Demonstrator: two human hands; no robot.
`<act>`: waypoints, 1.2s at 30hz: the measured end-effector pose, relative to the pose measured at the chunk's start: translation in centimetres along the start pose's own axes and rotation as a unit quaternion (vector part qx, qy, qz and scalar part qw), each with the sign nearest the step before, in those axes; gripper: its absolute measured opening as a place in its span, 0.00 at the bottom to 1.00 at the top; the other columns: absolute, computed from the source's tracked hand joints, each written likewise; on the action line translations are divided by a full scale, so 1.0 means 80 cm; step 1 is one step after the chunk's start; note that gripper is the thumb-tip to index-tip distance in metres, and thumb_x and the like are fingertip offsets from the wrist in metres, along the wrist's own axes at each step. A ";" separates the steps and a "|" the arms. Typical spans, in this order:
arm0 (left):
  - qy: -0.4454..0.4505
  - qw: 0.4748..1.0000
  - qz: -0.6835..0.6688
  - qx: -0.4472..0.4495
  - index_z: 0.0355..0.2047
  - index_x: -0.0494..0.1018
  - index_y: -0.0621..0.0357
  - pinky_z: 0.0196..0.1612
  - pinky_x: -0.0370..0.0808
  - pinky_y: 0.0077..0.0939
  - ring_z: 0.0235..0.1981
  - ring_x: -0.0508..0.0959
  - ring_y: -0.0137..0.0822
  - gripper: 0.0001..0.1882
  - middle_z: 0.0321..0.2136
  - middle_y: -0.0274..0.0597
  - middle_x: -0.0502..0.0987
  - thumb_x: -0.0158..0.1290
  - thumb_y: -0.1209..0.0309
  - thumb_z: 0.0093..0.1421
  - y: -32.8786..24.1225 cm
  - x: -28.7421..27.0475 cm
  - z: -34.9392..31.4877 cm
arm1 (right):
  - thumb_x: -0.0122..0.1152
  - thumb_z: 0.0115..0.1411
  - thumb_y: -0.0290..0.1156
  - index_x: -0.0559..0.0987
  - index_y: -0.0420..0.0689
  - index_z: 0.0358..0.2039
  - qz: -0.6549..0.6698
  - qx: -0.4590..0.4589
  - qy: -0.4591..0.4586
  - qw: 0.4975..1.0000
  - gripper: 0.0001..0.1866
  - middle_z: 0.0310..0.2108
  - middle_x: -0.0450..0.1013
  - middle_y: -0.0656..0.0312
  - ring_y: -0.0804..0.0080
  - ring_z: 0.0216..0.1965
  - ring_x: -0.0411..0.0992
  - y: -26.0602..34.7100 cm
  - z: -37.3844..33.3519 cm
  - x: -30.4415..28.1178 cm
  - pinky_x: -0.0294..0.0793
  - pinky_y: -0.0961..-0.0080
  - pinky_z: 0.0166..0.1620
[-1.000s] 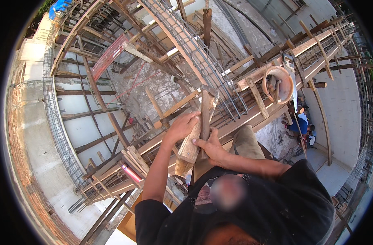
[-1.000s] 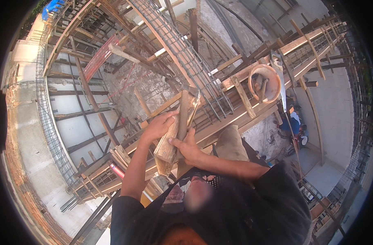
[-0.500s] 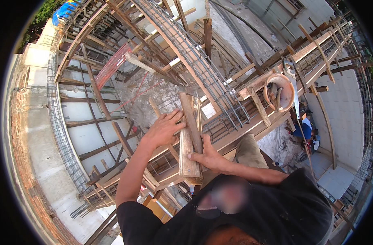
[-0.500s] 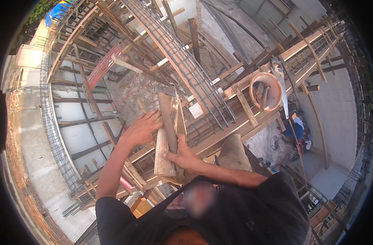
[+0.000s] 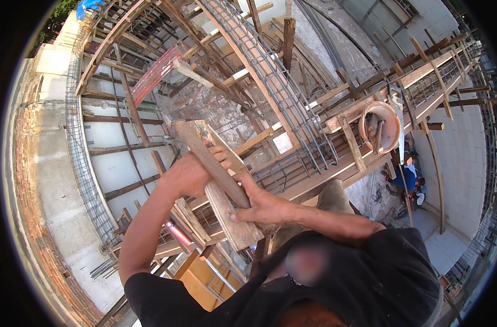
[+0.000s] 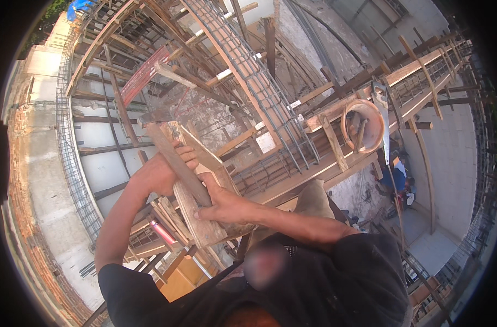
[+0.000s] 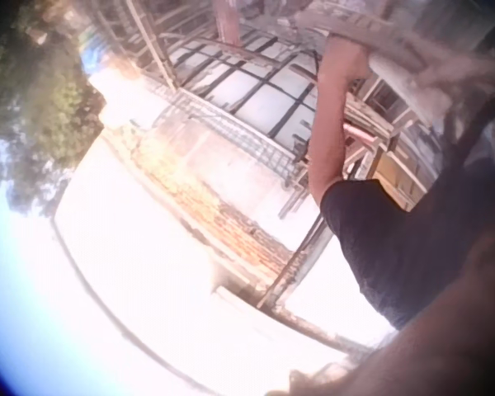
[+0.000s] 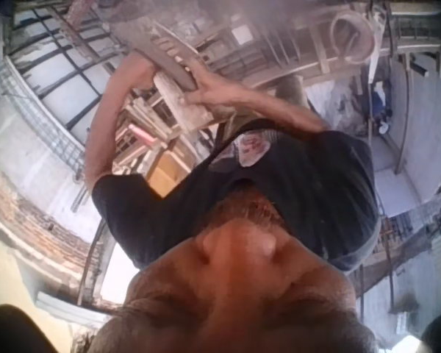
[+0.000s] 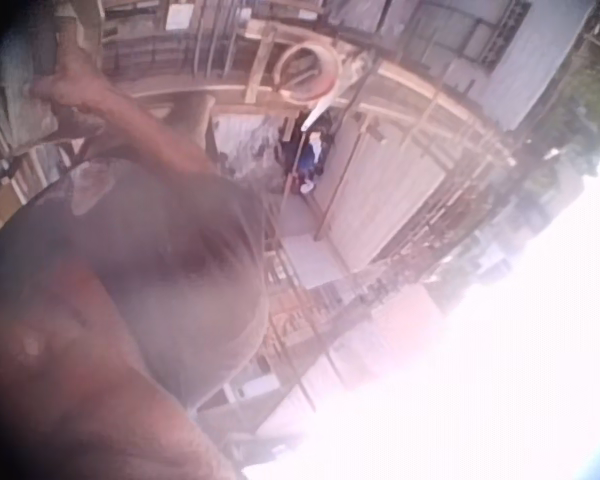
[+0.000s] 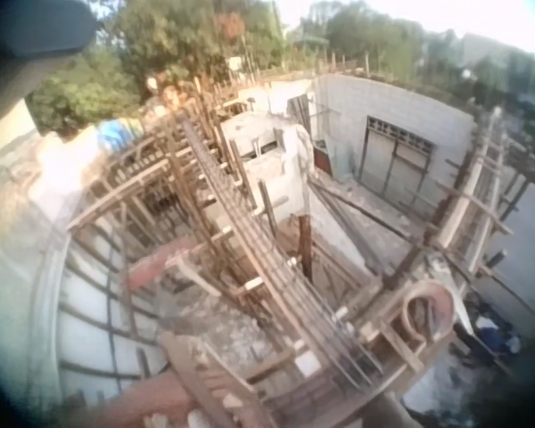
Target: The person assembles wooden concrete formwork around a rebar beam by positioning a wooden panel and securing a wooden spacer using a hatchet as a hammer.
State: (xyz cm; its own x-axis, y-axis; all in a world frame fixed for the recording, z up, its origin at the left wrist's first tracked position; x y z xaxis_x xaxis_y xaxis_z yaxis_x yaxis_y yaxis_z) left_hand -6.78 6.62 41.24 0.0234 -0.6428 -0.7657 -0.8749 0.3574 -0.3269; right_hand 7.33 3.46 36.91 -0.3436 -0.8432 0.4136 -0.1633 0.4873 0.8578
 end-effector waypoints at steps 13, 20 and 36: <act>-0.114 0.971 -0.053 -0.203 0.46 0.73 0.61 0.57 0.75 0.46 0.50 0.78 0.56 0.33 0.44 0.53 0.76 0.72 0.61 0.41 0.010 0.048 -0.019 | 0.67 0.61 0.26 0.56 0.39 0.69 0.006 -0.061 -0.252 0.966 0.40 0.53 0.70 0.54 0.65 0.50 0.76 -0.029 -0.102 -0.228 0.78 0.68 0.53; -0.100 0.904 -0.171 -0.378 0.53 0.72 0.68 0.56 0.78 0.46 0.53 0.79 0.61 0.41 0.50 0.64 0.79 0.68 0.56 0.40 0.094 0.081 0.047 | 0.64 0.57 0.24 0.61 0.40 0.63 0.001 0.048 -0.441 0.896 0.34 0.42 0.72 0.59 0.76 0.27 0.72 -0.133 -0.272 -0.285 0.74 0.77 0.24; -0.166 0.881 -0.214 -0.389 0.62 0.67 0.72 0.60 0.74 0.44 0.57 0.77 0.60 0.52 0.55 0.69 0.77 0.69 0.57 0.36 0.161 0.138 0.148 | 0.68 0.59 0.27 0.61 0.38 0.67 0.114 0.216 -0.458 0.855 0.38 0.22 0.69 0.63 0.74 0.16 0.66 -0.373 -0.347 -0.220 0.66 0.74 0.18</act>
State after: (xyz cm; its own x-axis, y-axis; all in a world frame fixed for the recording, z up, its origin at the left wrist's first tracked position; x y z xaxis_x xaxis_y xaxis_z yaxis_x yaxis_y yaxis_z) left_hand -12.09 12.17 22.03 0.4579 -0.3267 -0.8268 -0.8154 -0.5249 -0.2442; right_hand 43.91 -2.50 12.52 -0.9598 -0.2795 -0.0265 -0.2531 0.8207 0.5122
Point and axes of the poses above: each hand's wrist, its own z-axis towards the middle knuckle, its own x-axis out of the palm, y = z × x, the point moved 8 cm from there along z, towards the middle knuckle
